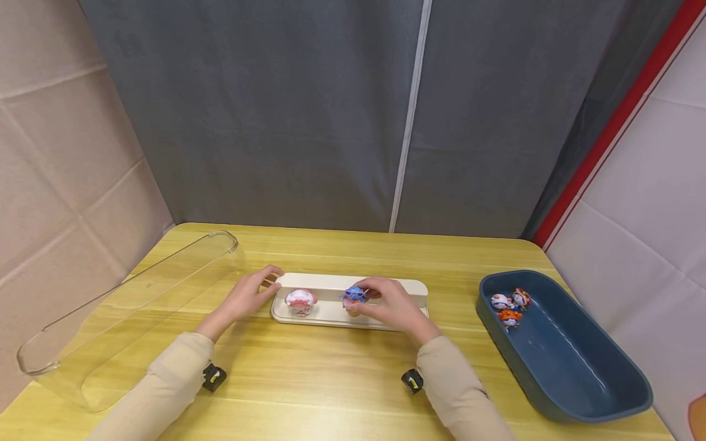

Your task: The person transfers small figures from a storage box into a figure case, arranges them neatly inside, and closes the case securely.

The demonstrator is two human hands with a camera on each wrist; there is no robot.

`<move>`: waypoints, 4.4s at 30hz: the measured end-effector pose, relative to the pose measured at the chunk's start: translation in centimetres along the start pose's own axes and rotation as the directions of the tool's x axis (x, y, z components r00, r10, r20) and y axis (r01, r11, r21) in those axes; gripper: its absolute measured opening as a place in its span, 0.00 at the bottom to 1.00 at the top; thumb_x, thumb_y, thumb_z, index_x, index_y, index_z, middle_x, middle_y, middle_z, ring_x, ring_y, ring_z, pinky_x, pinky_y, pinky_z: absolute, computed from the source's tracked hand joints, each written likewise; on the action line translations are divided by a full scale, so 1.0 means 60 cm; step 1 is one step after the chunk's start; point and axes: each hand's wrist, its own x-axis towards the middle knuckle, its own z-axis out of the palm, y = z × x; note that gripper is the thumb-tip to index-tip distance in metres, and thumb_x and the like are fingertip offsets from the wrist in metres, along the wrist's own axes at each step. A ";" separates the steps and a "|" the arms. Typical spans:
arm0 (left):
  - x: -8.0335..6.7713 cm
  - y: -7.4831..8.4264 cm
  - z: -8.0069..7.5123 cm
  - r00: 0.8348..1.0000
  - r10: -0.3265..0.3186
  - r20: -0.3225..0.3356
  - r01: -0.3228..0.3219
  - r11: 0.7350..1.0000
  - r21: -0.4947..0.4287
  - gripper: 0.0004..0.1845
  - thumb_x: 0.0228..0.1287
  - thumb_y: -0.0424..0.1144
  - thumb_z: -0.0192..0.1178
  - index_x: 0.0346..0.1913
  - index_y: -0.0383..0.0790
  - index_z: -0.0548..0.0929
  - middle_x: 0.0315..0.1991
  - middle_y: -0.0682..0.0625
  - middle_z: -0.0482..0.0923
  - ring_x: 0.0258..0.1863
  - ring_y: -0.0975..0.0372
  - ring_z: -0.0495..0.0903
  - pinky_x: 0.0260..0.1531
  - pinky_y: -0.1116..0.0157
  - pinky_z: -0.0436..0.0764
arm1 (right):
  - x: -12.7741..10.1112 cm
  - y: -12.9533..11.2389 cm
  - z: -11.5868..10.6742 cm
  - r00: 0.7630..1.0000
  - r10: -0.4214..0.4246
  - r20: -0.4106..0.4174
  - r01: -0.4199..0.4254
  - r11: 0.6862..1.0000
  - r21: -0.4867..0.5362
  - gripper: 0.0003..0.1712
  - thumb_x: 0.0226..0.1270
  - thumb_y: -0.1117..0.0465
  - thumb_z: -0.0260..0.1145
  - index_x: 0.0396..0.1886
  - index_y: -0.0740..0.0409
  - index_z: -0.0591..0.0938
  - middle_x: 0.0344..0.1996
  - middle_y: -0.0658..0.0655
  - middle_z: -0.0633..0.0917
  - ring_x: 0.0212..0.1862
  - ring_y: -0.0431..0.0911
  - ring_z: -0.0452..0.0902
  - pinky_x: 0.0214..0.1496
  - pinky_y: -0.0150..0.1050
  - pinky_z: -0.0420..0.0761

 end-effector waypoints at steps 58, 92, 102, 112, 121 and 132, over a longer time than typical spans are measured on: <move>0.000 0.003 -0.002 1.000 0.014 -0.001 -0.014 1.000 -0.009 0.12 0.62 0.37 0.54 0.48 0.42 0.73 0.42 0.42 0.77 0.41 0.53 0.76 0.41 0.54 0.74 | 0.043 0.037 0.080 0.994 -0.018 -0.106 0.003 0.991 -0.137 0.17 0.48 0.60 0.70 0.39 0.58 0.80 0.31 0.46 0.75 0.34 0.38 0.71 0.39 0.31 0.76; -0.001 0.000 -0.001 1.000 0.003 0.000 -0.003 1.000 -0.014 0.12 0.62 0.37 0.54 0.48 0.42 0.73 0.42 0.42 0.77 0.40 0.54 0.76 0.41 0.54 0.74 | 0.041 0.035 0.081 0.993 -0.011 -0.114 -0.011 0.982 -0.189 0.23 0.49 0.57 0.70 0.46 0.59 0.77 0.34 0.48 0.77 0.36 0.38 0.73 0.39 0.31 0.76; 0.000 -0.001 0.000 1.000 0.001 0.004 -0.001 1.000 -0.013 0.12 0.62 0.38 0.53 0.48 0.43 0.73 0.43 0.42 0.77 0.41 0.54 0.76 0.42 0.55 0.74 | 0.034 0.035 0.062 0.993 -0.004 -0.114 -0.016 0.984 -0.175 0.22 0.50 0.59 0.69 0.46 0.60 0.77 0.37 0.51 0.79 0.37 0.43 0.75 0.41 0.36 0.76; -0.001 -0.002 0.002 1.000 0.009 0.000 -0.009 1.000 -0.011 0.12 0.62 0.37 0.54 0.48 0.43 0.73 0.42 0.43 0.77 0.40 0.54 0.76 0.42 0.55 0.74 | 0.021 0.026 0.026 0.994 -0.058 -0.094 0.040 0.982 -0.185 0.21 0.52 0.61 0.68 0.46 0.63 0.77 0.41 0.55 0.79 0.38 0.46 0.75 0.42 0.42 0.76; 0.000 -0.003 0.002 1.000 0.014 -0.002 -0.014 1.000 -0.016 0.11 0.62 0.37 0.54 0.48 0.43 0.73 0.42 0.43 0.77 0.40 0.54 0.76 0.41 0.55 0.75 | 0.009 0.013 -0.018 0.992 -0.084 -0.093 0.057 0.964 -0.260 0.20 0.54 0.59 0.67 0.46 0.61 0.78 0.40 0.55 0.80 0.38 0.45 0.75 0.41 0.43 0.76; -0.001 -0.006 -0.001 1.000 0.010 0.003 -0.010 1.000 -0.010 0.11 0.62 0.38 0.53 0.48 0.43 0.73 0.42 0.43 0.77 0.40 0.54 0.76 0.41 0.55 0.74 | -0.016 -0.005 -0.080 0.994 -0.064 -0.094 0.033 0.956 -0.293 0.21 0.56 0.55 0.65 0.48 0.60 0.77 0.44 0.55 0.79 0.41 0.46 0.75 0.43 0.44 0.76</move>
